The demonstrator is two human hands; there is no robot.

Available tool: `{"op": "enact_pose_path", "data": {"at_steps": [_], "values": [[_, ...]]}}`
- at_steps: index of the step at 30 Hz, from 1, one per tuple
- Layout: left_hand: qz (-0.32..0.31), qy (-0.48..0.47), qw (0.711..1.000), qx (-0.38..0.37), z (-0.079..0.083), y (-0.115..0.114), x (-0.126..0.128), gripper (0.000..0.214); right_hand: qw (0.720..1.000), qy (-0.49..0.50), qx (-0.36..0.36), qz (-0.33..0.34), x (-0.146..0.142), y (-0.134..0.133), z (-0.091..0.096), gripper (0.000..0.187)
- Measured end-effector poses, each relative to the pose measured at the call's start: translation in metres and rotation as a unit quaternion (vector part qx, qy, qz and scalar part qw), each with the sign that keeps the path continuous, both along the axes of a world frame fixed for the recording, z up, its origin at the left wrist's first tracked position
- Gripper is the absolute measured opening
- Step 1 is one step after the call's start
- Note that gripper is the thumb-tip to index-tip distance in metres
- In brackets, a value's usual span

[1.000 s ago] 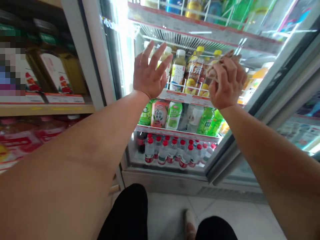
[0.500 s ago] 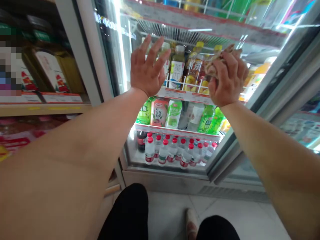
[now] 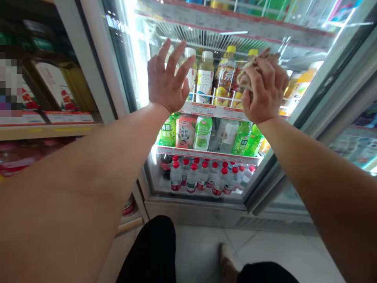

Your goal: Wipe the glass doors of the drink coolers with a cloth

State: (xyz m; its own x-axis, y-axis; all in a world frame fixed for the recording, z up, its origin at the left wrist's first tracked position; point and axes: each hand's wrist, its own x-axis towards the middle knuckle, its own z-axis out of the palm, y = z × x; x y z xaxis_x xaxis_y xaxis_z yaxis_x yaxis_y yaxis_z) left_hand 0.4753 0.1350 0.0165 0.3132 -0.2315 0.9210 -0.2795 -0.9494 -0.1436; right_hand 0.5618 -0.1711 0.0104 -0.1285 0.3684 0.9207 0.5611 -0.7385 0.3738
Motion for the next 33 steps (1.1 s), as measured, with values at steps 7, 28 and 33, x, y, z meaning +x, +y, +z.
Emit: {"op": "enact_pose_path", "data": {"at_steps": [7, 28, 33], "values": [[-0.013, -0.004, 1.0, 0.008, 0.0013, 0.0065, 0.007, 0.066, 0.991, 0.099, -0.083, -0.033, -0.0072, -0.002, 0.0006, 0.054], [0.035, -0.024, 0.999, 0.027, 0.0, 0.0038, 0.0034, 0.062, 0.992, 0.088, -0.089, -0.03, -0.0085, -0.0034, -0.0001, 0.054], [0.044, -0.039, 0.998, 0.015, -0.0027, 0.0061, 0.0092, 0.06, 0.993, 0.091, -0.075, 0.017, -0.0064, -0.0015, 0.0016, 0.053]]}}
